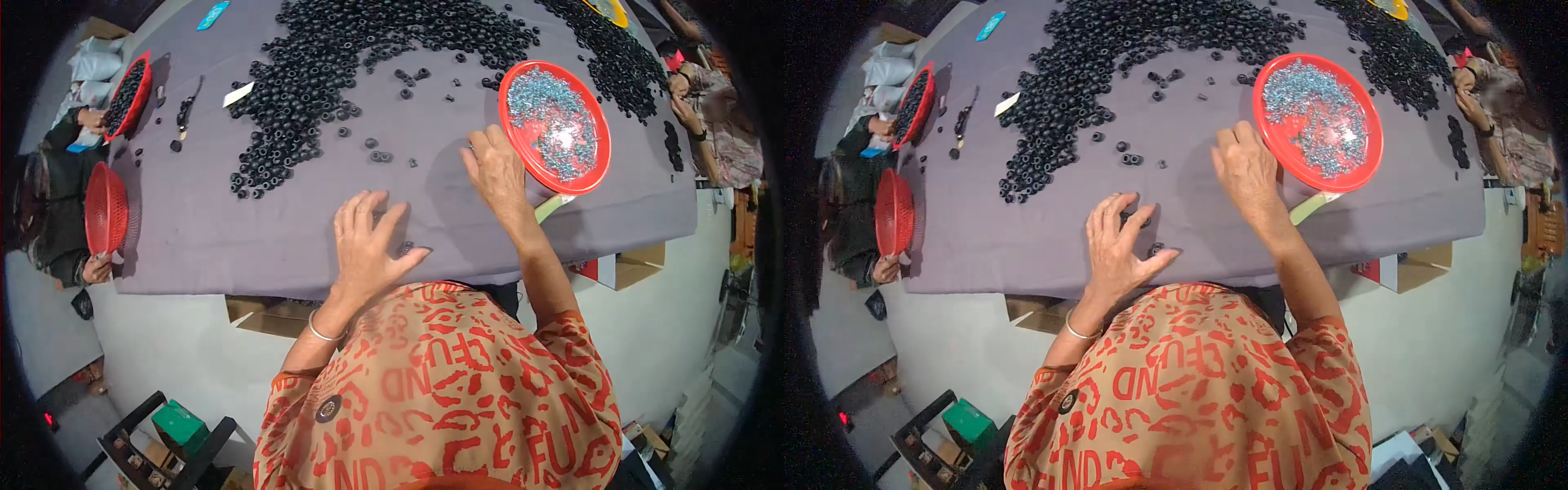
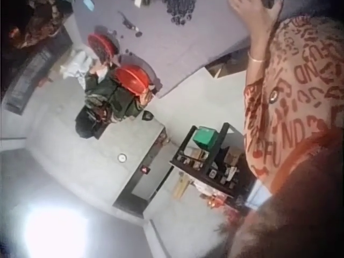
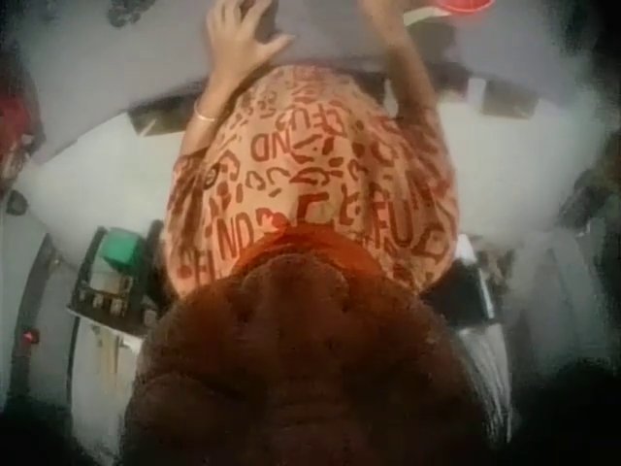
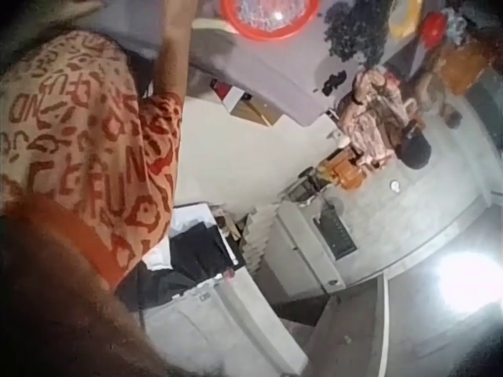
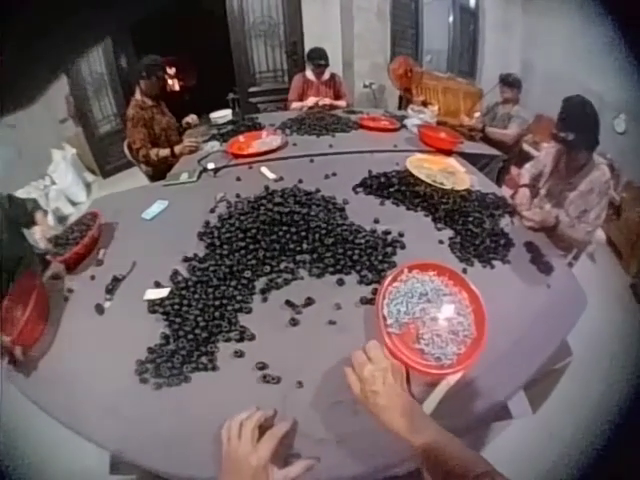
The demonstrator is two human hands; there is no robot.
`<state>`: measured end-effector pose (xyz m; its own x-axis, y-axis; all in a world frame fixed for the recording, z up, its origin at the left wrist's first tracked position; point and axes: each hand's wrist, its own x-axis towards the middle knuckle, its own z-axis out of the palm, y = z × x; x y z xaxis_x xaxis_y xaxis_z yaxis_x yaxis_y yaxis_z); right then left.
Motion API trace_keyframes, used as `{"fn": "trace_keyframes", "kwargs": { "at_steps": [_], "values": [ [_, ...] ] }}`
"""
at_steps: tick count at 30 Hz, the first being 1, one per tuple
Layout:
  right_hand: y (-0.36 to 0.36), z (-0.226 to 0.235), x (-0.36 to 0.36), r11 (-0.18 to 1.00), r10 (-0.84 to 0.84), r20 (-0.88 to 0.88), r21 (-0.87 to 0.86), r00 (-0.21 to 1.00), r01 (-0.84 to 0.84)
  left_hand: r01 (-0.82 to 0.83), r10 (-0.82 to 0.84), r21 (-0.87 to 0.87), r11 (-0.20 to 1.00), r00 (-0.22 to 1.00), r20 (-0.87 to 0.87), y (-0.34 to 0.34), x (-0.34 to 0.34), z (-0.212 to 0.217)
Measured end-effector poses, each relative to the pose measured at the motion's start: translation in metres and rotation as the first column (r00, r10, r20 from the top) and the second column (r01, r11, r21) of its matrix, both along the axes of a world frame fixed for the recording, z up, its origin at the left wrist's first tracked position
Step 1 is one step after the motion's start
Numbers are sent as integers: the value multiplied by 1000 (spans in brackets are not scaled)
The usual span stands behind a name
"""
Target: The person assembles small components by picking up metal pins and black rubber grommets from the table and inserting the pins into the grommets by hand.
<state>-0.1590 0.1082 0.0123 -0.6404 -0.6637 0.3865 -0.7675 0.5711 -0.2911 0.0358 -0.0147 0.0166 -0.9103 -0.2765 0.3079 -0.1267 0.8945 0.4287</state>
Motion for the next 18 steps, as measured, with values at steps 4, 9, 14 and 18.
{"fn": "trace_keyframes", "kwargs": {
  "at_steps": [4, 9, 14, 18],
  "values": [
    [-8, 0, 4, 998, 57, 63, -6, 996, -57, 49, -46, 49, 998, 998, -52, 2, 1, 4],
    [-8, -1, 5, 989, 151, 61, -2, 987, -151, -20, 41, 107, 994, 980, -197, -10, 1, 6],
    [-2, -3, 0, 987, 156, 77, 27, 985, -159, -200, 212, 82, 976, 955, -208, -46, -16, 3],
    [-3, -6, 1, 991, 133, 36, 3, 990, -133, -111, 120, 51, 993, 959, -256, -54, -43, 3]
  ]
}}
